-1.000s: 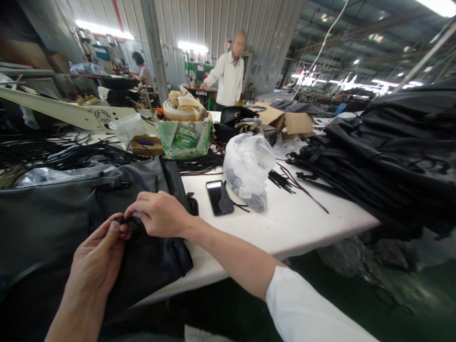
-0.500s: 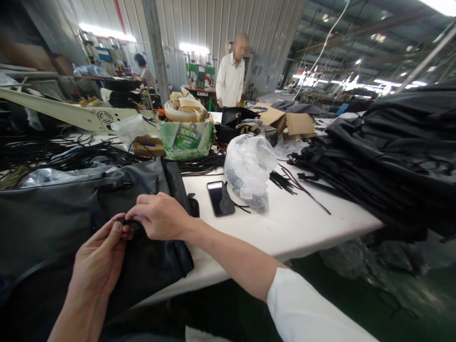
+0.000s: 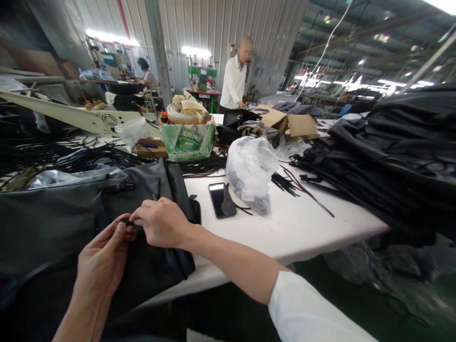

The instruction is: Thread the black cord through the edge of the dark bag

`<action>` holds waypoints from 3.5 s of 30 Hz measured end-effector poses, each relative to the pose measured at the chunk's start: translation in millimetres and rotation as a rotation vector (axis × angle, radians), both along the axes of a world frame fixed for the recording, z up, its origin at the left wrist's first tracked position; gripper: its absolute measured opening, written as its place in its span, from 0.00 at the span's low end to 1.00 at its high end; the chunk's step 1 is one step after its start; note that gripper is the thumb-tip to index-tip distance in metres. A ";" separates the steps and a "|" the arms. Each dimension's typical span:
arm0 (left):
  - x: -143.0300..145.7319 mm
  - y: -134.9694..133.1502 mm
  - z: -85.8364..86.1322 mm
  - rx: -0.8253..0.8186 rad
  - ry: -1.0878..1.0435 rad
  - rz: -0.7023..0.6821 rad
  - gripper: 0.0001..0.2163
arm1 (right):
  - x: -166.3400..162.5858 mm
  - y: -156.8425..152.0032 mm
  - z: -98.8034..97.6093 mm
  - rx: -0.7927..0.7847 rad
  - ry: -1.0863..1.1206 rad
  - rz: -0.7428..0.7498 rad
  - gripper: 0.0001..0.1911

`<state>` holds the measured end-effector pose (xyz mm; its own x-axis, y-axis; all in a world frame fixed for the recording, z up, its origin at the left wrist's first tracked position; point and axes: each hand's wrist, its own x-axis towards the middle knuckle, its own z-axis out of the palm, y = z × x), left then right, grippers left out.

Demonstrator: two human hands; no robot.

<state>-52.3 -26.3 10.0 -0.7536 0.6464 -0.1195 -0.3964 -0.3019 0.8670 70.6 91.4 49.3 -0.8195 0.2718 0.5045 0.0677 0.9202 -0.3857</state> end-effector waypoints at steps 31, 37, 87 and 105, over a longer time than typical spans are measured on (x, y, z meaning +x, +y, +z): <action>5.2 -2.6 -12.1 0.014 0.234 0.119 0.19 | 5.4 -8.1 2.6 -0.376 0.249 0.067 0.11; 4.4 -4.1 -3.9 0.053 0.126 0.091 0.21 | 0.0 -19.0 3.8 -0.461 0.341 0.045 0.11; 5.3 -5.9 -22.4 0.003 0.283 0.177 0.16 | -0.1 -13.6 -7.2 -0.361 0.211 -0.019 0.07; 12.9 -7.7 -8.3 0.026 0.476 0.187 0.11 | -4.1 -18.6 -24.2 -0.401 0.289 -0.004 0.11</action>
